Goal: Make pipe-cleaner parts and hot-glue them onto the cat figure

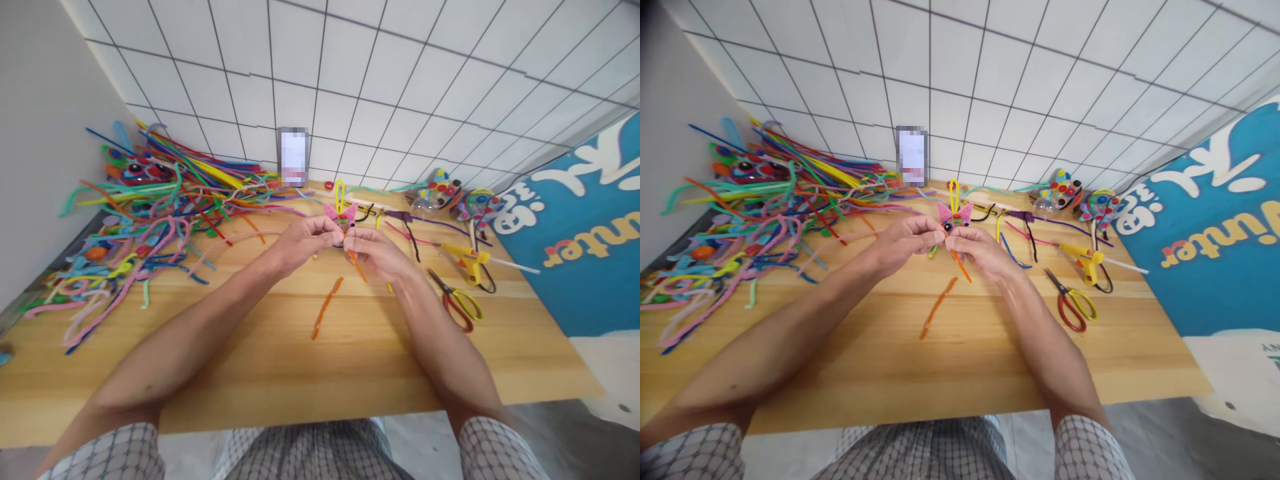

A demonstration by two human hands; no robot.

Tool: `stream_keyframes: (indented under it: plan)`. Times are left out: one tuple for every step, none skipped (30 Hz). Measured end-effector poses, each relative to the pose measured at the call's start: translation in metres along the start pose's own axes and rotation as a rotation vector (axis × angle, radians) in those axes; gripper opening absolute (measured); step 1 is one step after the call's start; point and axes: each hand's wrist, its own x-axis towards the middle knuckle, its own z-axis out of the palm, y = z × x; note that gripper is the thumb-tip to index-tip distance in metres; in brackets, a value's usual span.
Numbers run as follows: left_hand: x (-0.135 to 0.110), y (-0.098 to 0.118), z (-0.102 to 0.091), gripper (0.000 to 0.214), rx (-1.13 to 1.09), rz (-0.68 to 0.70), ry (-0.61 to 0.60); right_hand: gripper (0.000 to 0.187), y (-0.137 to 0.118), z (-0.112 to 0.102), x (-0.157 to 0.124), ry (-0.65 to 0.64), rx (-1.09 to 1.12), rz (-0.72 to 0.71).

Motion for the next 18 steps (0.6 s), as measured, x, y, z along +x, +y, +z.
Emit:
stream_keyframes:
  plan:
    - [0.0,-0.003,0.005,0.035,-0.068,-0.001,0.044,0.039,0.003,0.001,0.001,0.003,0.022,-0.007]
    - [-0.001,-0.006,0.01,0.037,-0.144,-0.008,0.087,0.04,0.006,0.002,0.002,0.007,0.045,-0.014]
    - [-0.002,-0.009,0.015,0.039,-0.222,-0.021,0.126,0.041,0.008,0.003,0.004,0.014,0.069,-0.021]
    - [-0.003,-0.012,0.02,0.041,-0.298,-0.04,0.158,0.042,0.011,0.003,0.005,0.02,0.088,-0.026]
    - [-0.004,-0.013,0.024,0.042,-0.369,-0.064,0.181,0.042,0.013,0.003,0.006,0.024,0.103,-0.028]
    - [-0.005,-0.014,0.028,0.043,-0.428,-0.092,0.188,0.041,0.014,0.003,0.006,0.025,0.115,-0.028]
    - [-0.005,-0.014,0.03,0.043,-0.471,-0.119,0.178,0.04,0.014,0.003,0.007,0.02,0.122,-0.025]
    - [-0.005,-0.013,0.03,0.042,-0.492,-0.14,0.152,0.039,0.013,0.002,0.006,0.01,0.128,-0.021]
    - [-0.005,-0.012,0.028,0.041,-0.49,-0.152,0.115,0.037,0.011,0.001,0.006,-0.004,0.134,-0.017]
    - [-0.004,-0.01,0.025,0.04,-0.468,-0.156,0.075,0.036,0.009,0.0,0.005,-0.019,0.141,-0.014]
    - [-0.003,-0.008,0.021,0.039,-0.43,-0.15,0.038,0.035,0.007,-0.001,0.005,-0.033,0.149,-0.013]
    - [-0.002,-0.006,0.017,0.039,-0.383,-0.137,0.009,0.034,0.006,-0.001,0.004,-0.045,0.156,-0.011]
    - [0.0,-0.005,0.012,0.039,-0.332,-0.121,-0.012,0.034,0.005,-0.001,0.004,-0.055,0.162,-0.01]
    - [0.001,-0.004,0.008,0.038,-0.285,-0.107,-0.025,0.034,0.005,-0.001,0.003,-0.061,0.164,-0.008]
    - [0.002,-0.003,0.004,0.037,-0.244,-0.094,-0.032,0.035,0.005,-0.001,0.003,-0.061,0.16,-0.006]
    - [0.002,-0.003,0.001,0.036,-0.211,-0.083,-0.032,0.036,0.005,-0.001,0.003,-0.053,0.151,-0.006]
    - [0.003,-0.004,0.0,0.035,-0.187,-0.075,-0.025,0.036,0.006,-0.001,0.003,-0.038,0.138,-0.009]
    - [0.003,-0.005,-0.001,0.035,-0.173,-0.07,-0.011,0.037,0.006,0.0,0.003,-0.021,0.123,-0.013]
